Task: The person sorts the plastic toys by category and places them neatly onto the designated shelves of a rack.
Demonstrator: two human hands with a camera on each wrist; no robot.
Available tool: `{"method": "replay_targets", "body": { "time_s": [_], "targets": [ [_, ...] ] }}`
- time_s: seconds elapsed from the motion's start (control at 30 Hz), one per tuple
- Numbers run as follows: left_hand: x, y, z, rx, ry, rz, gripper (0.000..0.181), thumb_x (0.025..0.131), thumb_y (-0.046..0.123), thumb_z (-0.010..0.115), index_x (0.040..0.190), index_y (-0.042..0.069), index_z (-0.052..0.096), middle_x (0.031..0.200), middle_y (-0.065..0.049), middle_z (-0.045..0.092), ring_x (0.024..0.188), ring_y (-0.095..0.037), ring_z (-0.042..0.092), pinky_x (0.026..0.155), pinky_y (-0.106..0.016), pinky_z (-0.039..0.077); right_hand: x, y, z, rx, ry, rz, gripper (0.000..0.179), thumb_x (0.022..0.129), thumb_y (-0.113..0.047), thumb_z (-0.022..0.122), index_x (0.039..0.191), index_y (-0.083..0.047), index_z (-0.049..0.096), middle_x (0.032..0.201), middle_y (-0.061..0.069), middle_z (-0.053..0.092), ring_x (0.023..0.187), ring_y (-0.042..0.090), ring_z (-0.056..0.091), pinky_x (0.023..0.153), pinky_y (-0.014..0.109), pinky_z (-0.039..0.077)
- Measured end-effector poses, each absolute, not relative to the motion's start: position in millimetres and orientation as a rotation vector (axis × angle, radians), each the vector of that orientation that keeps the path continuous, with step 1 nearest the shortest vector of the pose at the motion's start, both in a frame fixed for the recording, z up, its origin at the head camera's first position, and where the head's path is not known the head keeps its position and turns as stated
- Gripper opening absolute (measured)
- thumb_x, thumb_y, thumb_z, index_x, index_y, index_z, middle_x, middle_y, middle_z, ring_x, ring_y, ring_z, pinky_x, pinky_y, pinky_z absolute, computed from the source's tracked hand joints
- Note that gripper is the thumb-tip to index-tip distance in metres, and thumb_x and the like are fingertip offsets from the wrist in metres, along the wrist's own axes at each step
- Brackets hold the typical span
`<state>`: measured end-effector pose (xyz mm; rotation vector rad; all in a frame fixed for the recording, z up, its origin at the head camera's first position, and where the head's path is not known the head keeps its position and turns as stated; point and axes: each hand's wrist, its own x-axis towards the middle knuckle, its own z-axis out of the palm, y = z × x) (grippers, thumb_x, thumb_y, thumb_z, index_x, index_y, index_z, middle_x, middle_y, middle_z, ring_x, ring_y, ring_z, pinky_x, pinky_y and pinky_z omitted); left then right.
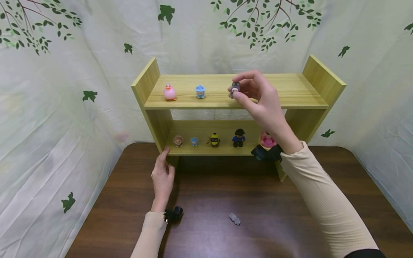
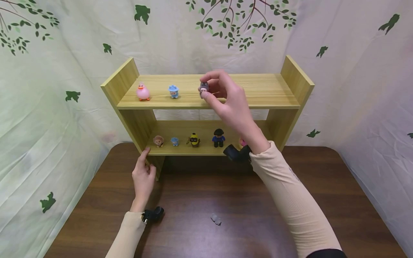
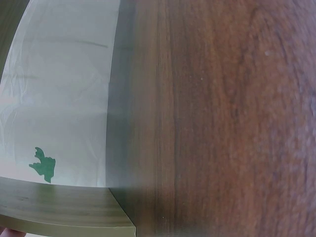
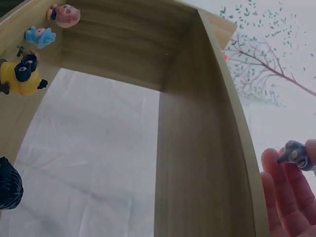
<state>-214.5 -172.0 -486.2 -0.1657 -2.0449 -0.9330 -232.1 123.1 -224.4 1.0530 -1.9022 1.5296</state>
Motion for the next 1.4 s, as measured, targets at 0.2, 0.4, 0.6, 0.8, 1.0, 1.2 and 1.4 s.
{"method": "replay_targets", "body": {
  "time_s": [0.2, 0.4, 0.6, 0.8, 1.0, 1.2, 1.4],
  "targets": [
    [-215.1, -171.4, -485.7, -0.181, -2.024, -0.921, 0.074, 0.075, -0.021, 0.052, 0.135, 0.021, 0.050, 0.116, -0.011, 0.059, 0.064, -0.018, 0.035, 0.058, -0.039, 0.033, -237.9, 121.5, -221.3, 1.065, -1.904, 1.498, 0.022, 0.088, 0.004, 0.061, 0.110, 0.005, 0.055, 0.092, 0.009, 0.065, 0.084, 0.023, 0.061, 0.075, 0.030, 0.049],
    [-214.6, -171.4, -485.6, -0.181, -2.027, -0.928, 0.072, 0.076, -0.020, 0.052, 0.135, 0.021, 0.050, 0.115, -0.010, 0.059, 0.064, -0.017, 0.035, 0.058, -0.039, 0.033, -242.0, 119.8, -215.4, 1.022, -1.981, 1.471, 0.022, 0.089, 0.001, 0.061, 0.109, 0.004, 0.054, 0.092, 0.011, 0.064, 0.087, 0.021, 0.060, 0.077, 0.031, 0.049],
    [-213.8, -171.1, -485.5, -0.177, -2.041, -0.942, 0.069, 0.078, -0.017, 0.052, 0.136, 0.021, 0.050, 0.114, -0.011, 0.058, 0.063, -0.016, 0.035, 0.058, -0.038, 0.033, -244.6, 118.9, -208.3, 0.911, -2.125, 1.464, 0.021, 0.090, -0.003, 0.062, 0.109, -0.001, 0.055, 0.095, 0.011, 0.065, 0.090, 0.017, 0.059, 0.080, 0.030, 0.048],
    [-215.1, -171.4, -486.8, -0.181, -2.035, -0.936, 0.070, 0.078, -0.018, 0.051, 0.136, 0.020, 0.051, 0.113, -0.010, 0.058, 0.064, -0.015, 0.035, 0.058, -0.037, 0.032, -250.1, 118.1, -207.4, 0.866, -2.219, 1.377, 0.021, 0.089, -0.002, 0.062, 0.109, -0.001, 0.055, 0.098, 0.010, 0.067, 0.090, 0.015, 0.059, 0.079, 0.028, 0.048],
    [-215.1, -172.1, -488.0, -0.174, -2.039, -0.936, 0.070, 0.078, -0.018, 0.051, 0.137, 0.021, 0.050, 0.114, -0.010, 0.058, 0.063, -0.016, 0.035, 0.057, -0.037, 0.032, -252.0, 116.8, -207.9, 0.869, -2.267, 1.320, 0.022, 0.089, 0.000, 0.063, 0.109, -0.001, 0.055, 0.099, 0.009, 0.066, 0.090, 0.013, 0.059, 0.079, 0.029, 0.049],
    [-215.0, -171.5, -487.2, -0.174, -2.037, -0.929, 0.069, 0.078, -0.017, 0.051, 0.137, 0.021, 0.050, 0.116, -0.010, 0.058, 0.062, -0.018, 0.036, 0.056, -0.038, 0.032, -252.0, 115.7, -208.1, 0.870, -2.296, 1.296, 0.022, 0.089, 0.000, 0.063, 0.109, -0.001, 0.055, 0.099, 0.008, 0.066, 0.089, 0.013, 0.059, 0.077, 0.029, 0.049],
    [-215.9, -171.3, -487.7, -0.175, -2.034, -0.926, 0.070, 0.078, -0.017, 0.051, 0.136, 0.020, 0.051, 0.119, -0.011, 0.059, 0.063, -0.019, 0.036, 0.056, -0.038, 0.033, -252.1, 115.9, -208.7, 0.873, -2.311, 1.293, 0.021, 0.089, -0.001, 0.062, 0.109, -0.002, 0.056, 0.099, 0.008, 0.065, 0.089, 0.013, 0.059, 0.076, 0.028, 0.049]
  ]
}}
